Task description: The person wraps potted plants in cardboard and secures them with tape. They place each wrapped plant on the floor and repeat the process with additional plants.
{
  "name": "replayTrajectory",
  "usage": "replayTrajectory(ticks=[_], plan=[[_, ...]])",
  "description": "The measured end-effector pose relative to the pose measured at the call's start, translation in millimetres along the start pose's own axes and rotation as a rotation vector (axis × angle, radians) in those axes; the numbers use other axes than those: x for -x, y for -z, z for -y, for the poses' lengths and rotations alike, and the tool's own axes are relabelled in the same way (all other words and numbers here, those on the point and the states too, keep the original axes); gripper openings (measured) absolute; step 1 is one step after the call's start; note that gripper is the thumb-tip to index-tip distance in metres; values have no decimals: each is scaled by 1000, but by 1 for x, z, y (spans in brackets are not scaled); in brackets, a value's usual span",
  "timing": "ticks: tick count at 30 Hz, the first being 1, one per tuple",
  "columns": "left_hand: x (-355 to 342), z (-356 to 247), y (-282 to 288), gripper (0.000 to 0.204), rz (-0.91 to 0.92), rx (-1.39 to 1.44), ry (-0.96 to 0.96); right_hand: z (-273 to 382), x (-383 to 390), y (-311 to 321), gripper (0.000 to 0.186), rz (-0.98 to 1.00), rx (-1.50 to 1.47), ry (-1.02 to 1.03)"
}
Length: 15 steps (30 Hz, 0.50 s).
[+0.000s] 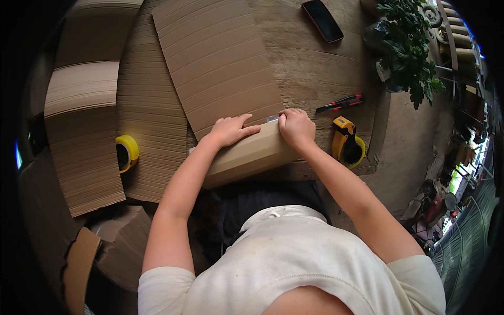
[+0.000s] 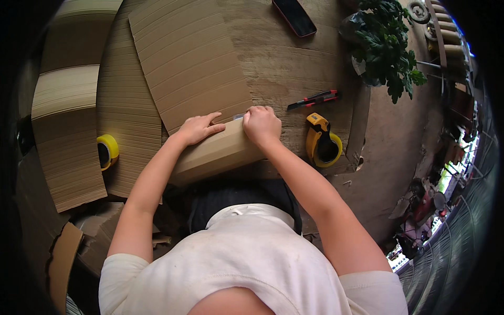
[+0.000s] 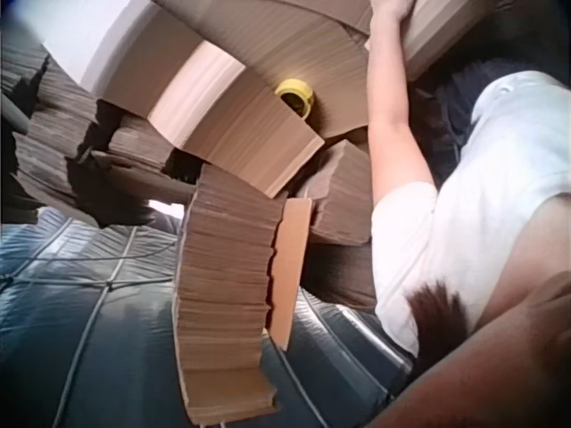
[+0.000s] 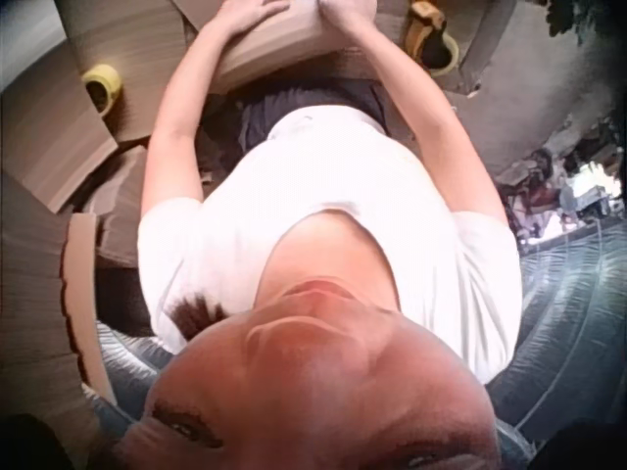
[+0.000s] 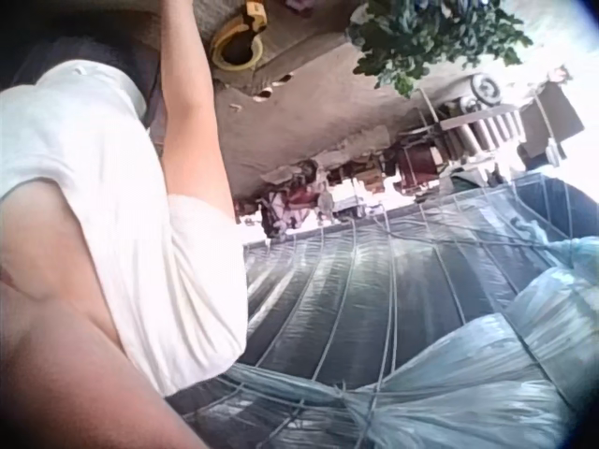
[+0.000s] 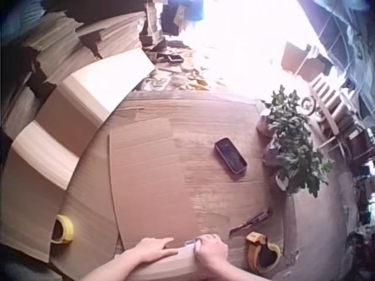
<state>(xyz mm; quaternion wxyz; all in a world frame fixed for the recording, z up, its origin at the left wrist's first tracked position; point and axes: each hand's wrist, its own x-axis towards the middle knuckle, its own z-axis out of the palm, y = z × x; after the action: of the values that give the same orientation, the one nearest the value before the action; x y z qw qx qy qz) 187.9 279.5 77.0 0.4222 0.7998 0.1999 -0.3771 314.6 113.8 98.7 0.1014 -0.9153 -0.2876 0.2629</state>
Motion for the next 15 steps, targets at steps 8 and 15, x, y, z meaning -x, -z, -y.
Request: replayTrajectory(ticks=[8,15], plan=[[2,-60,-23,99,-565,-292,-307,20,-56,13,34,384,157,-229],[-29,-53,17,111,-173,-91,-118,40,-105,12,38,549,196,-359]])
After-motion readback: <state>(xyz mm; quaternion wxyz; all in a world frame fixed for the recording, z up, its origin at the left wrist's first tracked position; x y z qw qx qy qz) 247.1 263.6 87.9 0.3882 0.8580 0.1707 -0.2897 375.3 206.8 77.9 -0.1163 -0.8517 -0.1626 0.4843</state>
